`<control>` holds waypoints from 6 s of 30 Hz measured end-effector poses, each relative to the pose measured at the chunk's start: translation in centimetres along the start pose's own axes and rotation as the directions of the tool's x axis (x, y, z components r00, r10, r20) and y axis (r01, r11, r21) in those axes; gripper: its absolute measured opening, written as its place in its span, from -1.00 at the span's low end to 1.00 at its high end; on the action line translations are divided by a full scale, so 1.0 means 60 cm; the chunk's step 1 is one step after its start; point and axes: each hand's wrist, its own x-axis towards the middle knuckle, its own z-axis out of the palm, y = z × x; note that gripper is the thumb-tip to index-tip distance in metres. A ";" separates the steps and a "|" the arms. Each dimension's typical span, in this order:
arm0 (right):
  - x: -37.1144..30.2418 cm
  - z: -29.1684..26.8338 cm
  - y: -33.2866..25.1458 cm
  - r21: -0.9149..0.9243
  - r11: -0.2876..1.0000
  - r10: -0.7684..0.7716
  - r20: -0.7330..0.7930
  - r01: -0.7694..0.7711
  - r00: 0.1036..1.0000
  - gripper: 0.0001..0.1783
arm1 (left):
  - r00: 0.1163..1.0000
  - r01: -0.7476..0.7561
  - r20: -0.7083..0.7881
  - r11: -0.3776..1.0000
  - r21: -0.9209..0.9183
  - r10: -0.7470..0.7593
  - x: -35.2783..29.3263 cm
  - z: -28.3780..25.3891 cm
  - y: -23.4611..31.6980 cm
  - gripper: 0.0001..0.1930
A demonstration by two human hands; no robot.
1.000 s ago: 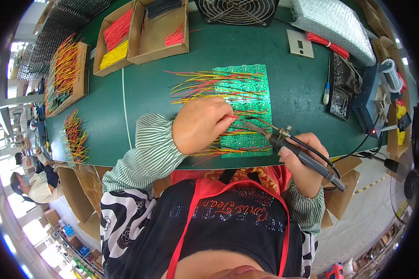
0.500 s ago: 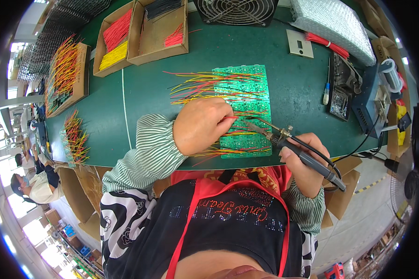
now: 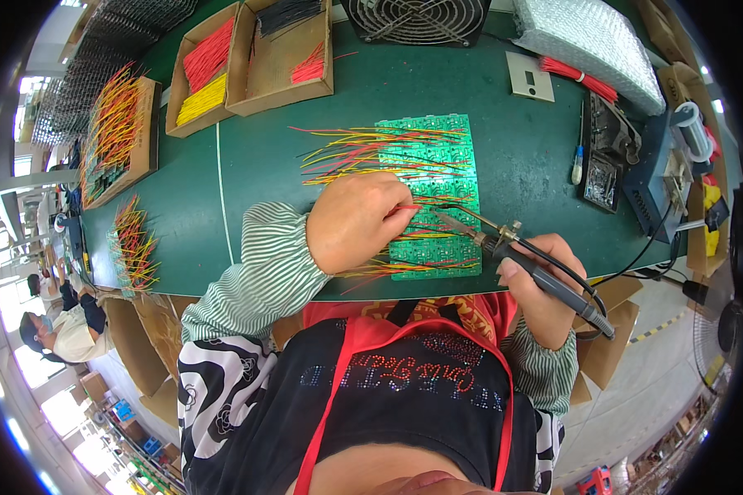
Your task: The person takes wires from containers and solders them onto a circuit board using a soldering iron.
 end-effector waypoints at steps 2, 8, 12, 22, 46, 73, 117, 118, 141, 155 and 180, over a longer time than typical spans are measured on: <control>-0.002 -0.004 -0.002 0.004 1.000 0.029 -0.029 -0.029 0.999 -0.81 | 1.000 0.004 0.010 1.000 0.005 -0.004 0.000 0.000 0.002 -0.86; -0.009 -0.016 -0.002 -0.026 1.000 0.005 -0.036 -0.006 0.999 -0.81 | 0.997 -0.037 -0.067 0.999 -0.014 0.036 0.000 -0.021 0.009 -0.89; -0.011 -0.021 -0.002 -0.052 0.999 0.005 -0.046 -0.007 0.999 -0.82 | 0.986 -0.054 -0.154 0.998 0.022 0.057 0.005 -0.024 0.016 -0.91; -0.009 -0.021 0.008 -0.015 1.000 0.016 -0.056 -0.017 0.998 -0.82 | 0.998 -0.057 -0.017 0.998 -0.012 0.056 0.025 0.015 0.019 -0.89; -0.016 -0.044 0.004 -0.011 1.000 0.013 -0.087 -0.014 0.996 -0.81 | 0.975 -0.101 -0.194 0.993 0.065 0.112 0.028 -0.025 0.025 -0.91; -0.012 -0.052 0.010 -0.006 1.000 -0.004 -0.133 0.003 0.991 -0.82 | 0.995 -0.096 0.002 0.995 -0.004 0.096 0.061 0.032 0.036 -0.87; -0.051 0.022 -0.004 -0.157 0.977 -0.127 0.113 0.144 0.985 -0.80 | 0.998 0.040 -0.043 0.995 -0.090 -0.044 -0.075 0.009 0.010 -0.89; -0.051 0.022 -0.003 -0.155 0.978 -0.127 0.108 0.143 0.986 -0.80 | 0.998 0.032 -0.054 0.996 -0.088 -0.037 -0.075 0.009 0.010 -0.89; -0.054 0.011 0.010 -0.062 0.993 -0.098 0.063 0.102 0.993 -0.82 | 0.999 0.021 -0.037 1.000 0.010 -0.020 -0.076 -0.001 0.017 -0.91; -0.065 -0.006 0.010 -0.072 0.995 -0.069 -0.009 0.068 0.998 -0.82 | 0.997 -0.059 -0.050 0.997 -0.040 0.057 -0.051 0.019 0.030 -0.89; -0.062 -0.022 0.011 -0.084 0.994 -0.068 -0.023 0.065 0.997 -0.81 | 0.998 -0.042 -0.053 0.999 0.007 0.043 -0.041 0.000 0.032 -0.90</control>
